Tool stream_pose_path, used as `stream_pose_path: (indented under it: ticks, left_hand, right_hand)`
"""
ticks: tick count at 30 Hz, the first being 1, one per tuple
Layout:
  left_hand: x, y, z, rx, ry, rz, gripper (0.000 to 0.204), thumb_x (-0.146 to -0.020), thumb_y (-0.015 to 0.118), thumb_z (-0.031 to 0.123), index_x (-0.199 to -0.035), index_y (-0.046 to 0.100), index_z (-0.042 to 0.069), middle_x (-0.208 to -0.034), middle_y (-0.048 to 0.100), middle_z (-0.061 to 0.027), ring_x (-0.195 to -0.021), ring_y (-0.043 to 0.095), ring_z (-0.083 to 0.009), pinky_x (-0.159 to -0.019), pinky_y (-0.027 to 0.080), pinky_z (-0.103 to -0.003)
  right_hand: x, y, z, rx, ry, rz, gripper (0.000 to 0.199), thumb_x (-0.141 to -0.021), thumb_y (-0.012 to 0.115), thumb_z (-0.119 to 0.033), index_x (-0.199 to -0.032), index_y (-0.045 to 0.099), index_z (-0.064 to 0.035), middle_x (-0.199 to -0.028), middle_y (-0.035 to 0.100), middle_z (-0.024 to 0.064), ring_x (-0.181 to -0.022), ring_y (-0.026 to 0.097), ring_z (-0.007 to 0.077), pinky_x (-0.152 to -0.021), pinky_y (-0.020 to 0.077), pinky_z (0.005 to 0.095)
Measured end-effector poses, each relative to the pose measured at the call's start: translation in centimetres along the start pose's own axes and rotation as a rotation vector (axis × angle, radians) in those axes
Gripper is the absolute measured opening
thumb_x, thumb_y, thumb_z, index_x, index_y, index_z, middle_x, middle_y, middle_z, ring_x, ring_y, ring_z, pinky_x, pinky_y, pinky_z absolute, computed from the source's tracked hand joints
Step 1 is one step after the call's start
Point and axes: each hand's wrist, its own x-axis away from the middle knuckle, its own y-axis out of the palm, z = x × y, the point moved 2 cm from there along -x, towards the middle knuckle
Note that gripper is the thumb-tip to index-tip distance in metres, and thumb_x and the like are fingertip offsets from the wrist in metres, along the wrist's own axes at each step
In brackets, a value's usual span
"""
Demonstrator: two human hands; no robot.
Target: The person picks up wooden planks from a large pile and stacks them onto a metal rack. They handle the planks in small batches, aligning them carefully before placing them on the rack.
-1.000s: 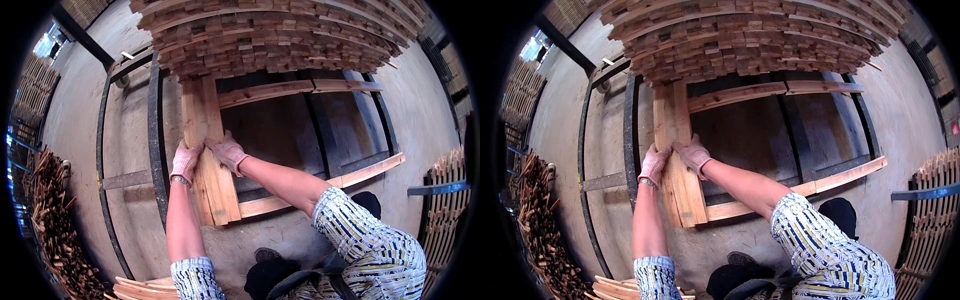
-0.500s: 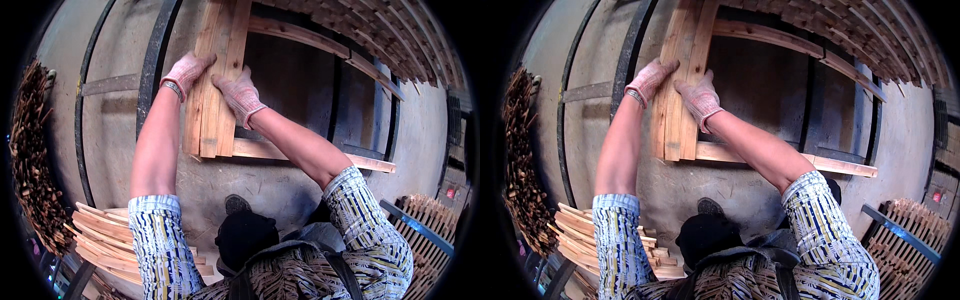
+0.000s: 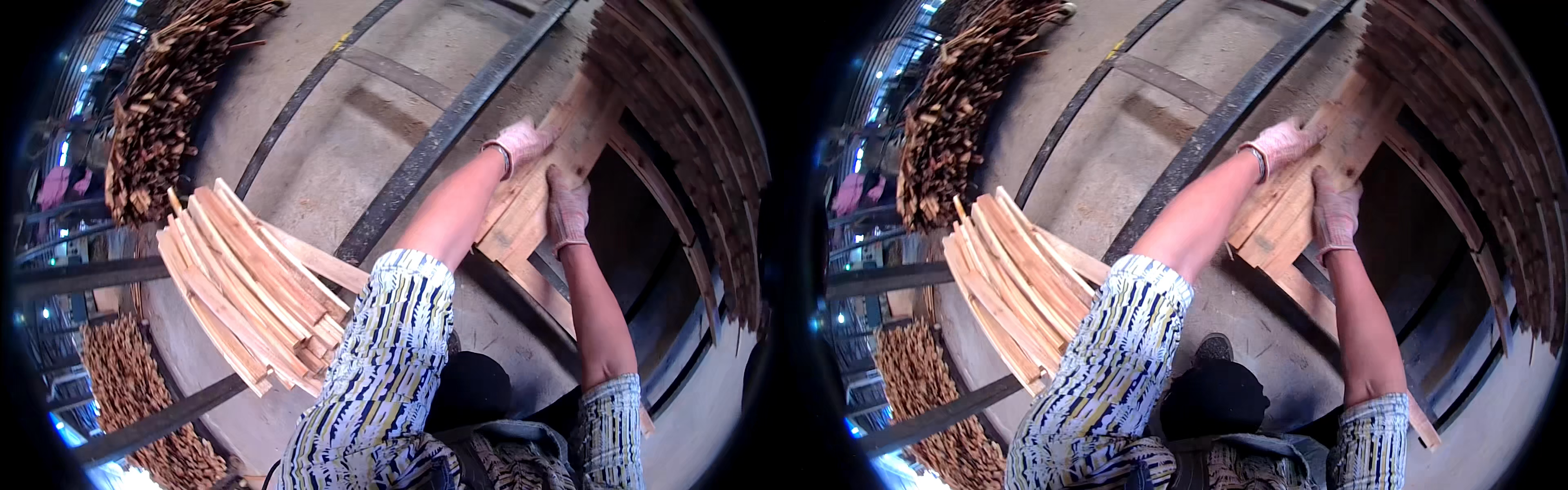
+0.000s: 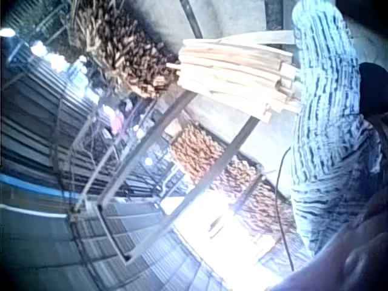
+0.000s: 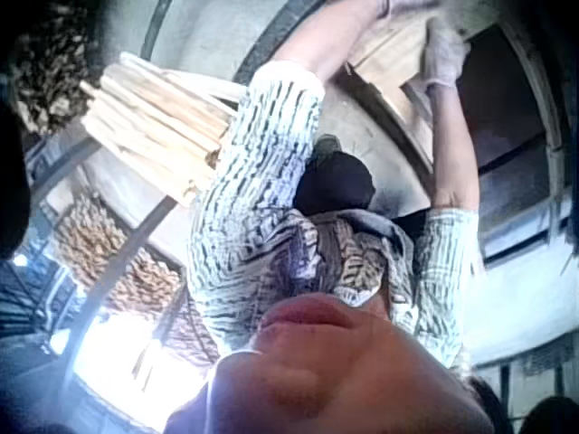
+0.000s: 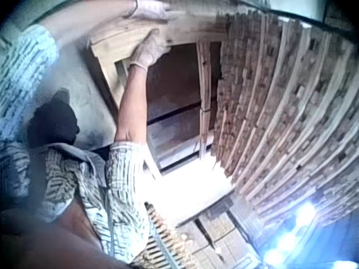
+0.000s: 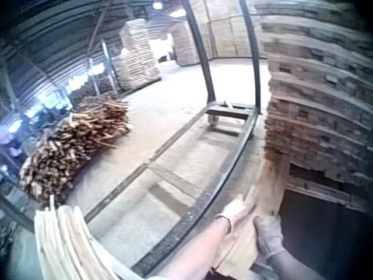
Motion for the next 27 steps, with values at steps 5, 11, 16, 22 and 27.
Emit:
stream_pose_path:
  ticks: [5,11,16,22,27]
  left_hand:
    - [5.5,-2.1,-3.3,0.025,0.025,-0.102,0.090,-0.093,0.049,0.069,-0.146,0.046,-0.003,-0.145,0.052,-0.0264,-0.137,0.049,-0.0355,-0.112,0.038,-0.038]
    - [4.7,-0.3,-7.1,0.365,0.064,-0.032,0.066,-0.096,0.053,0.056,-0.136,0.058,0.004,-0.134,0.061,-0.0200,-0.127,0.056,-0.0296,-0.107,0.042,-0.036]
    - [10.4,-1.3,-4.8,0.328,-0.005,0.202,0.066,-0.097,0.056,0.046,-0.142,0.048,-0.002,-0.146,0.051,-0.0238,-0.135,0.050,-0.0352,-0.111,0.040,-0.039]
    - [32.9,-11.8,-9.6,-0.214,0.428,0.881,0.058,-0.092,0.070,0.020,-0.142,0.049,0.000,-0.140,0.054,-0.0200,-0.131,0.051,-0.0309,-0.113,0.038,-0.040]
    - [46.5,-18.9,-22.0,-0.319,-0.319,1.191,0.081,-0.091,0.072,0.036,-0.149,0.034,-0.006,-0.148,0.043,-0.0276,-0.141,0.038,-0.0371,-0.119,0.029,-0.042]
  right_hand:
    - [-1.4,0.4,-0.8,0.014,-0.004,-0.083,0.086,-0.082,0.078,-0.047,-0.137,0.044,0.0095,-0.129,0.061,0.0233,-0.118,0.060,0.0321,-0.103,0.0447,0.0360]
    - [-2.8,0.8,1.5,-0.014,-0.011,-0.144,0.086,-0.082,0.078,-0.045,-0.139,0.043,0.0098,-0.131,0.061,0.0243,-0.119,0.061,0.0326,-0.102,0.0457,0.0378]
    - [-3.6,0.6,2.0,0.076,-0.123,-0.189,0.089,-0.085,0.075,-0.047,-0.142,0.038,0.0108,-0.138,0.055,0.0255,-0.126,0.056,0.0346,-0.107,0.0427,0.0369]
    - [0.7,-1.5,-4.0,0.508,-0.379,0.005,0.079,-0.082,0.076,-0.037,-0.142,0.044,0.0015,-0.137,0.055,0.0273,-0.127,0.053,0.0411,-0.109,0.0420,0.0427]
    - [15.0,1.7,-7.8,0.044,-0.817,-0.687,0.056,-0.092,0.068,-0.036,-0.134,0.054,-0.0011,-0.123,0.063,0.0217,-0.119,0.059,0.0365,-0.105,0.0453,0.0423]
